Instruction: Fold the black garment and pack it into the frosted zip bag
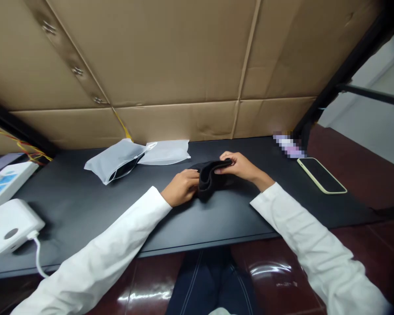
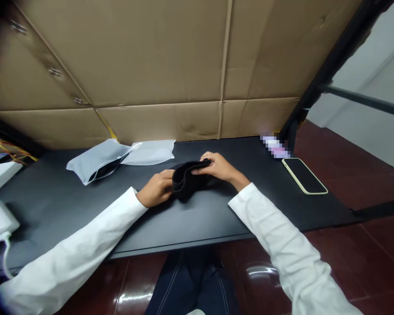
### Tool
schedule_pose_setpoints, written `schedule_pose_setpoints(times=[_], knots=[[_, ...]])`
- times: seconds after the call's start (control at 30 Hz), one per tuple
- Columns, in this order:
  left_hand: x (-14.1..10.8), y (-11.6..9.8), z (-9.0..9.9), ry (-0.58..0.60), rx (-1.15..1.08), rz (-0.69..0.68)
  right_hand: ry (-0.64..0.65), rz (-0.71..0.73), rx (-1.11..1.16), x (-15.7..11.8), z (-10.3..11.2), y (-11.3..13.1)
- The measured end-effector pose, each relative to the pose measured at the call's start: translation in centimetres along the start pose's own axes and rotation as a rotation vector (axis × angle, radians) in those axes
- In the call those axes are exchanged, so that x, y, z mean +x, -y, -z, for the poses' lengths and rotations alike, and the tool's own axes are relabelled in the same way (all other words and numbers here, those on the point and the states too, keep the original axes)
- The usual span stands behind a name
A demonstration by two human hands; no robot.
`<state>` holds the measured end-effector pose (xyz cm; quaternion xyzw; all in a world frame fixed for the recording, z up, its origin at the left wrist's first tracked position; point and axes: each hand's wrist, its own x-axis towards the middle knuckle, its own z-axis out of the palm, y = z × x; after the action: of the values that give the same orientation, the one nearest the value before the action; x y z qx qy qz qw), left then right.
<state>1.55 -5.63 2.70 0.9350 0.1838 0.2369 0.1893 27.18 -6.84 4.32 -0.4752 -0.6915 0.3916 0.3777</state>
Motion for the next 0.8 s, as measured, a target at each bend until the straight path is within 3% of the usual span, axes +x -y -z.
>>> schedule_pose_setpoints(times=[0.1, 0.2, 0.3, 0.43, 0.8], knots=[[-0.1, 0.2, 0.3, 0.076, -0.267, 0.04, -0.063, 0.029, -0.046, 0.4, -0.8, -0.9], [-0.3, 0.3, 0.3, 0.136, -0.54, 0.173, 0.101, -0.016, -0.015, 0.5, -1.0, -1.6], [-0.5, 0.6, 0.3, 0.029, -0.692, 0.3, 0.162, -0.029, 0.017, 0.7, -0.9, -1.9], [-0.4, 0.8, -0.2, -0.118, -0.701, 0.36, 0.187, 0.001, 0.033, 1.3, -0.8, -1.9], [-0.4, 1.6, -1.1, -0.174, -0.681, 0.33, 0.228, 0.006, 0.016, 1.7, -0.9, -2.0]])
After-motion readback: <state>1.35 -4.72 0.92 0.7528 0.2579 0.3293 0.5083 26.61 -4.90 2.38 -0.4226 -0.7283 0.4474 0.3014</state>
